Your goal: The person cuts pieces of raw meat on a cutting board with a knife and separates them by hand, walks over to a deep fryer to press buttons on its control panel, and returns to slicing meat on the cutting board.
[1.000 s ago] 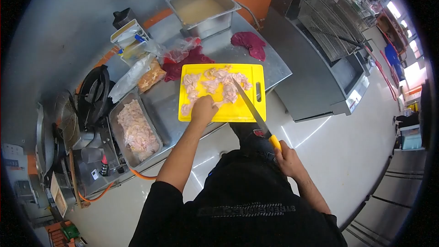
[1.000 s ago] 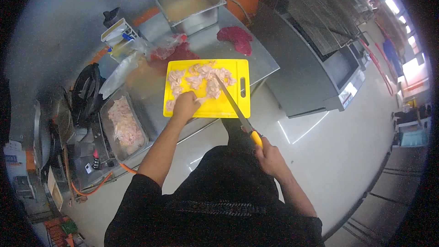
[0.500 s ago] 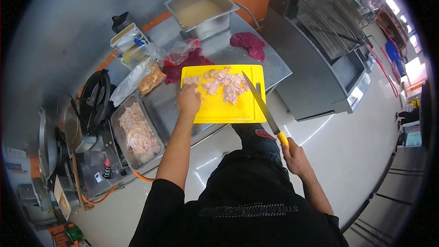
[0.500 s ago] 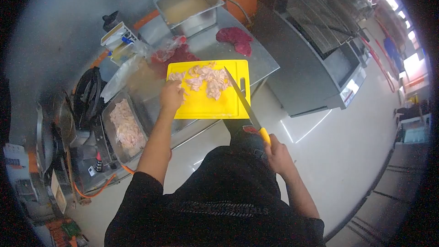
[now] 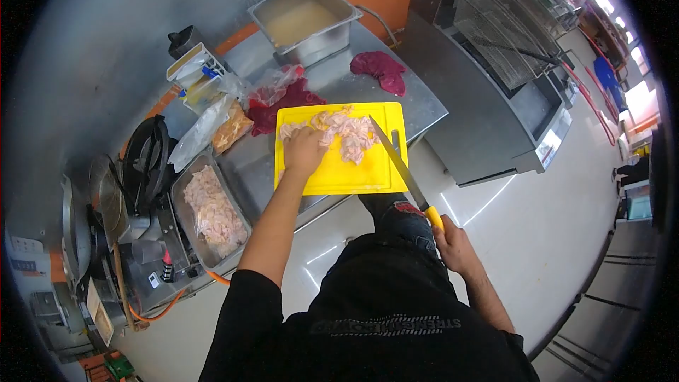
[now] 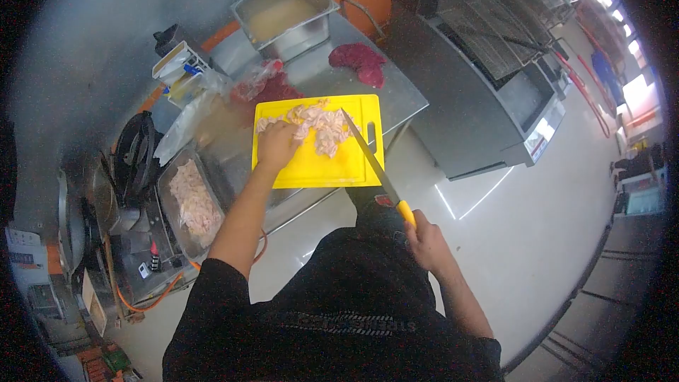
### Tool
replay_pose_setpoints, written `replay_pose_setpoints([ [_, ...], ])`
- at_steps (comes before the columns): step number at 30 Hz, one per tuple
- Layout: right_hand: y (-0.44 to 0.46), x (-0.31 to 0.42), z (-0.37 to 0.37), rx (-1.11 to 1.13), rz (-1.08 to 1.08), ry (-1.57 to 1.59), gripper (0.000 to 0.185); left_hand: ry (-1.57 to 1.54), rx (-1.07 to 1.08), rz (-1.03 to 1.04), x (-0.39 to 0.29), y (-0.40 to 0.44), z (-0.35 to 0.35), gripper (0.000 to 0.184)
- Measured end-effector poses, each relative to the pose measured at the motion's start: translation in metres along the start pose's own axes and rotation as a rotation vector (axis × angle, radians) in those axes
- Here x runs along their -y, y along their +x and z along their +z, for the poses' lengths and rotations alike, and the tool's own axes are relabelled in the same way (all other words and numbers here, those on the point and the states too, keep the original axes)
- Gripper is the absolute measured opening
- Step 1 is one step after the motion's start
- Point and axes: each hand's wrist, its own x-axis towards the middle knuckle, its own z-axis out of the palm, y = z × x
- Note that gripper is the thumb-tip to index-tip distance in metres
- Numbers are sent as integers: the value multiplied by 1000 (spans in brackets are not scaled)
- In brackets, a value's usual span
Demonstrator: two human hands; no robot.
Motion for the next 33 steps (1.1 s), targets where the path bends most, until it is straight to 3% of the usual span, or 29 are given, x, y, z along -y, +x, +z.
replay_pose_setpoints([
  [1,0,2,0,10,3,3,29,24,168,-41,-5,1,0,21],
  [2,0,4,-1,17,5,7,29,16,61,14,0,4,10,20],
  [6,-3,7,-4,31,-3,16,30,-122,75,-75,2,21,10,17],
  [8,-2,3,-3,25,-28,11,30,-441,-27,-113,3,24,7,15],
  [12,-1,4,-4,43,1,14,31,-573,3,-180,-16,29,-31,14],
  [17,0,10,-4,28,-57,24,28,-1128,80,-202,-28,34,-61,10],
  [21,10,4,6,0,-99,-8,27,-1270,53,-160,-37,30,-91,12],
  [24,37,6,20,-116,-54,-37,27,-1319,60,-174,-38,16,-103,14],
  [26,76,1,32,-357,-139,-151,32,-1615,32,-203,-41,2,-112,16],
  [31,162,2,35,-532,-260,-313,38,-1641,-77,-269,-34,-33,-111,18],
  [33,171,13,31,-437,-199,-314,46,-1569,-123,-307,-31,-51,-105,19],
])
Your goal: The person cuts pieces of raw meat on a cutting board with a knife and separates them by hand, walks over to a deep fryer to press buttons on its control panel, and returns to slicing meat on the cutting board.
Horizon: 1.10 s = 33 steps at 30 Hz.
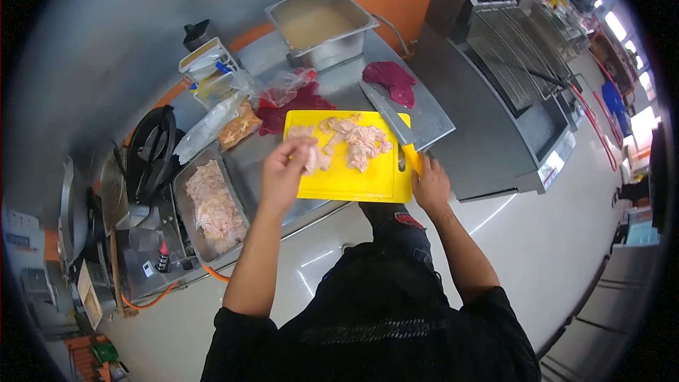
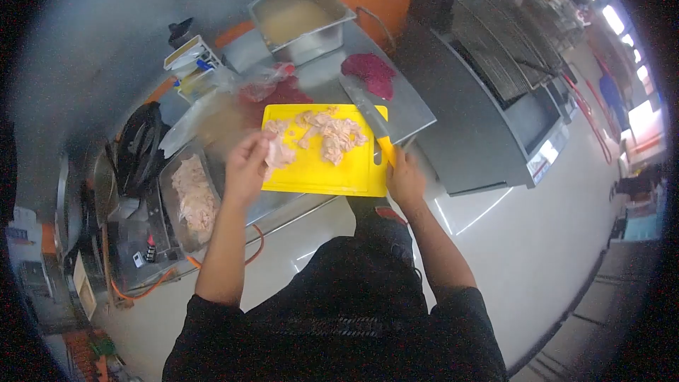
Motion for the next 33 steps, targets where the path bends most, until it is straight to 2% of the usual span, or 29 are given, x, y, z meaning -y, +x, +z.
replay_pose_setpoints([
  [2,-1,22,-8,-96,-192,-171,55,251,46,-4,10,-20,-3,20],
  [4,-16,63,-25,28,-449,238,64,250,44,-125,15,-41,7,19],
  [6,-34,112,-37,211,-645,562,71,83,49,-252,46,-53,5,20],
  [7,-43,131,-40,208,-679,603,57,-27,15,-286,53,-58,7,20],
  [8,-48,135,-32,238,-724,612,57,-139,-19,-313,57,-64,8,20],
  [9,-51,133,-22,313,-561,623,45,-141,-65,-287,58,-69,8,20],
  [10,-51,133,-18,384,-394,620,33,-333,-142,-342,59,-73,9,21],
  [11,-51,133,-17,406,-431,615,33,-531,-208,-389,60,-75,8,22],
  [12,-51,133,-19,338,-489,632,24,-542,-234,-364,63,-77,5,22],
  [13,-50,135,-21,268,-542,651,15,-609,-254,-432,69,-79,1,24],
  [14,-50,139,-23,286,-565,645,15,-677,-267,-503,75,-81,-3,26],
  [16,-50,144,-27,94,-665,750,14,-737,-298,-482,77,-85,-7,29],
  [17,-46,134,-20,212,-593,768,16,-723,-295,-485,77,-85,-9,30],
  [19,-42,141,-20,285,-624,757,23,-711,-296,-482,69,-86,-9,30],
  [20,-40,145,-21,350,-639,749,30,-682,-212,-482,66,-87,-7,30],
  [21,-41,154,-25,419,-643,677,44,-653,-126,-483,62,-88,-5,29],
  [25,-36,158,-12,540,-591,815,52,-578,-136,-422,54,-87,-5,29],
  [28,-35,161,-11,540,-591,745,44,-513,-158,-356,51,-90,-8,29],
  [30,-35,159,-6,566,-556,680,31,-342,-44,-285,51,-90,-13,29],
  [31,-35,159,-3,567,-554,680,31,-343,-45,-286,48,-91,-13,29],
  [33,-36,159,2,377,-708,699,21,99,-125,-128,36,-94,-10,27],
])
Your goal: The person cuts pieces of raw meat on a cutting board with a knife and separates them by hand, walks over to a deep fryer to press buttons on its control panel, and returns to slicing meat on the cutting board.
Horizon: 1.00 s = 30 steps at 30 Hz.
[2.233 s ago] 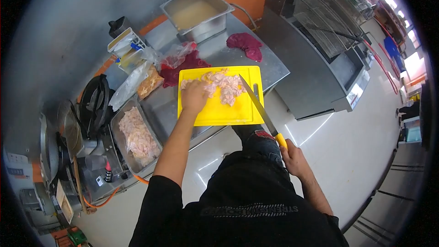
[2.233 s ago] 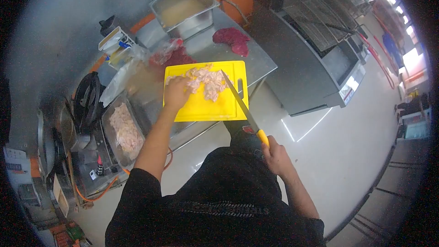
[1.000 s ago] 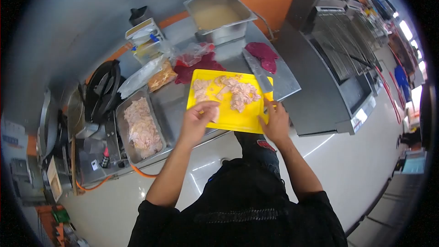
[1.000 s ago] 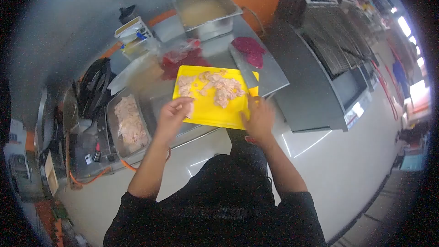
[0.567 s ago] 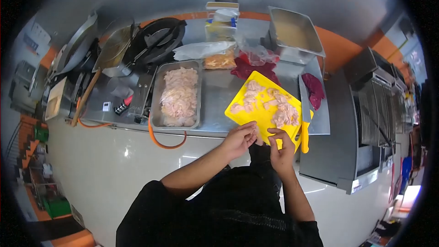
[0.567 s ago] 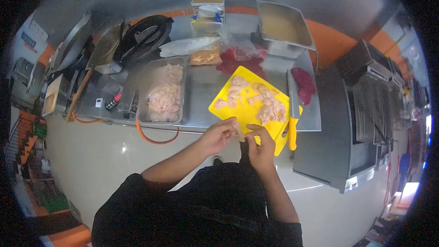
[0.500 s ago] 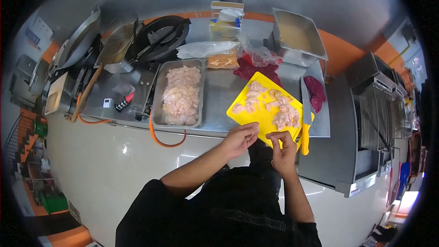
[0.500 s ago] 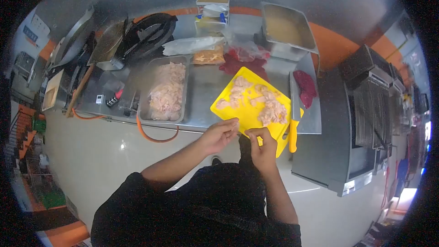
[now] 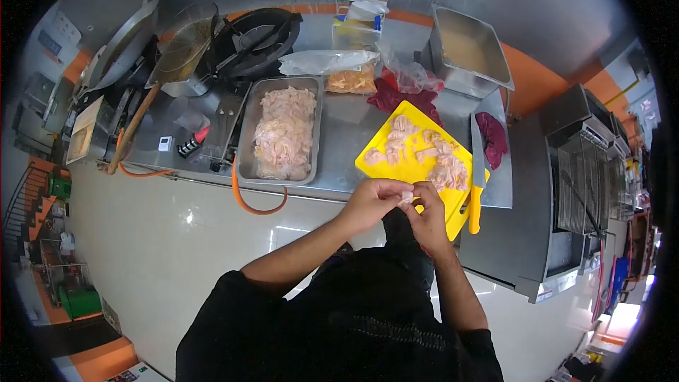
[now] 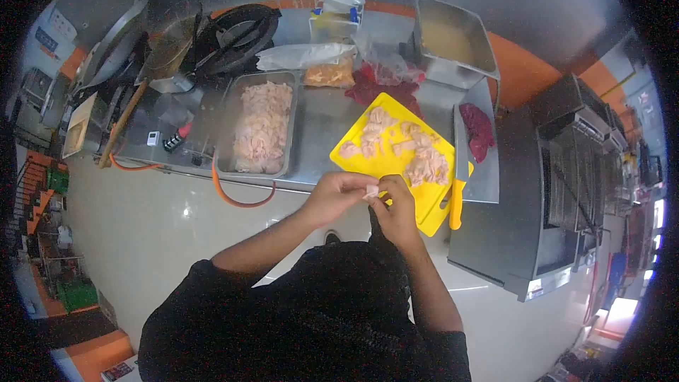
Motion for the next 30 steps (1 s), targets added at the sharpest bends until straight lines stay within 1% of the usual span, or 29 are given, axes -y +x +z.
replay_pose_setpoints([
  [1,-1,-4,1,-2,2,-3,21,-2,4,0,-8,-2,-1,27],
  [3,-6,-8,2,55,156,219,17,466,-57,144,-21,-7,-6,24],
  [4,-7,-7,1,49,160,217,17,465,-50,143,-21,-8,-7,24],
  [6,-9,-2,-4,138,301,344,16,536,-49,197,-21,-9,-8,19],
  [7,-8,2,-6,126,304,340,16,533,-36,200,-19,-8,-8,19],
  [9,-8,8,-11,235,503,403,15,397,-98,240,-11,-8,-8,15],
  [10,-13,-2,-8,224,459,423,18,393,-86,238,-5,-7,-10,15],
  [11,-15,-7,-8,211,467,419,18,260,-104,217,4,-6,-13,15],
  [12,-16,-9,-10,252,460,356,17,127,-120,191,8,-5,-15,15],
  [13,-17,-10,-13,292,454,292,18,121,-103,186,13,-3,-16,15],
  [14,-18,-10,-15,277,465,287,18,-1,-111,226,17,-1,-19,16],
  [15,-16,-3,-17,267,504,361,22,-124,-121,262,20,2,-21,18],
  [16,-14,2,-17,256,544,437,27,-105,-53,362,22,6,-24,13],
  [17,-13,5,-17,239,556,437,27,-111,-36,352,26,7,-23,13],
  [19,-12,7,-18,247,602,595,35,-522,-96,173,17,5,-15,9],
  [20,-10,7,-17,236,607,580,39,-590,-57,152,19,7,-17,9],
  [21,-10,5,-16,224,613,584,39,-589,-48,142,21,8,-17,9],
  [23,-9,-4,-10,96,502,470,34,-705,-36,98,22,10,-19,11],
  [24,-8,-5,-5,-17,428,403,29,-701,-27,93,18,12,-19,11],
  [26,-6,-5,-8,-53,447,396,27,-686,-201,-133,7,15,-18,19],
  [27,-4,-4,-11,-79,465,387,25,-681,-194,-137,13,18,-26,19],
  [28,-2,-2,-13,-87,466,389,25,-791,-23,-249,20,22,-39,21],
  [29,-1,0,-15,-93,491,455,25,-897,149,-360,29,25,-47,25],
  [30,1,1,-16,-99,517,521,25,-893,154,-364,24,26,-44,25],
])
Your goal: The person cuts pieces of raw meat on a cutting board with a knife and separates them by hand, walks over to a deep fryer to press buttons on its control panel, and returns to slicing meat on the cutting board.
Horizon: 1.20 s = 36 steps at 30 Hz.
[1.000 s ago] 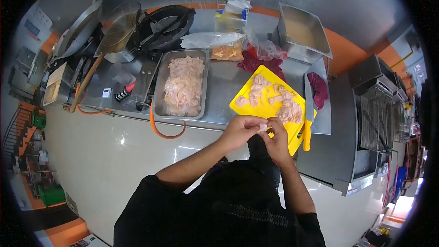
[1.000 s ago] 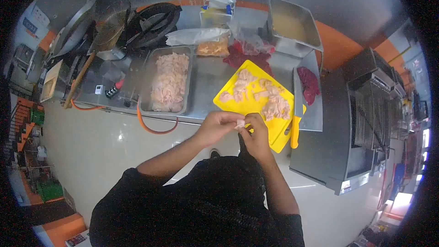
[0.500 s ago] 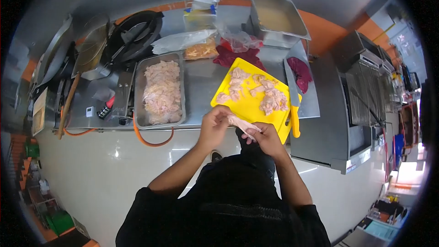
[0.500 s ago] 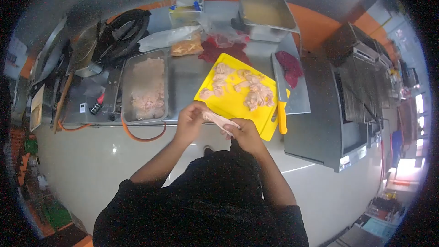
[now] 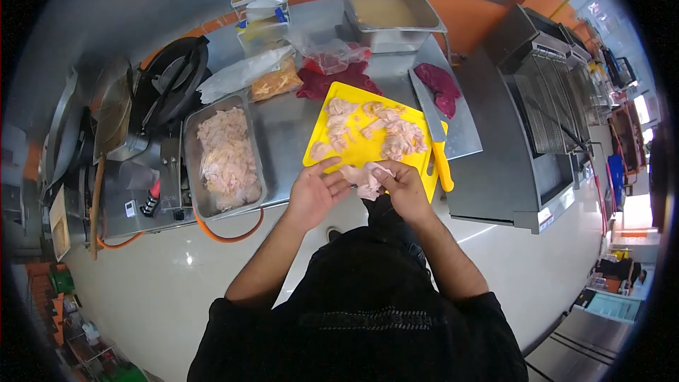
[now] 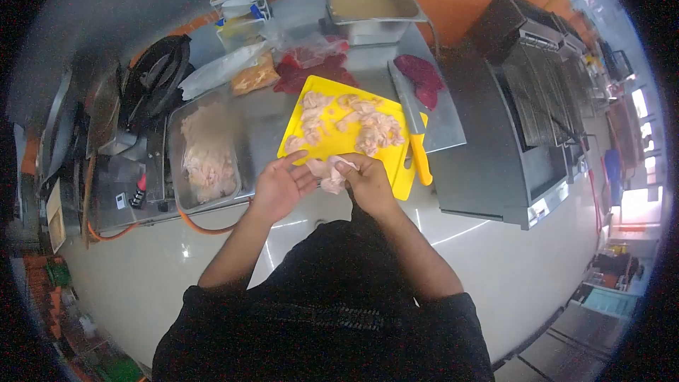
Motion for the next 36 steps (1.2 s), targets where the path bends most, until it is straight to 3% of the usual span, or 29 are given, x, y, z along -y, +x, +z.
replay_pose_setpoints([
  [2,2,2,-2,24,13,-13,26,-27,16,-229,-1,0,13,29],
  [3,2,2,-3,55,28,-30,26,-26,15,-233,6,2,14,29],
  [5,4,-3,-4,64,41,23,27,322,-35,-64,22,7,11,34],
  [7,5,0,-2,75,57,75,27,327,-31,-25,22,12,4,36],
  [10,7,4,6,-108,-34,127,25,337,-5,16,17,15,4,39],
  [13,9,1,1,-147,60,387,20,427,5,31,18,17,5,40],
  [15,13,-8,-8,52,21,493,16,512,-6,47,20,20,1,40],
  [16,13,-9,-7,52,16,491,16,736,-59,85,20,21,-2,44],
  [17,12,-9,-3,-4,36,413,17,959,-113,125,21,23,-5,47],
  [19,11,-4,2,-60,49,334,17,1049,-116,212,23,19,-4,46],
  [21,9,0,3,110,-77,-31,17,1134,-119,303,25,15,2,46],
  [23,8,-4,2,150,-123,-148,18,1534,22,620,24,11,12,42],
  [27,1,4,6,125,-124,-235,23,1436,187,479,20,12,20,31],
  [29,0,12,1,94,-109,-292,25,1303,-122,284,21,11,26,22],
  [30,-2,19,-2,192,-72,-435,22,1302,-121,283,23,13,24,22],
  [32,-1,11,-5,286,-33,-576,20,1146,-75,531,30,18,21,19],
  [34,6,-13,-4,159,-198,-139,25,1040,-60,483,32,16,32,16],
  [35,6,-17,-4,156,-197,-137,25,935,-47,437,33,15,36,14],
  [36,5,-12,-2,76,-115,127,21,936,-47,435,38,16,35,14],
])
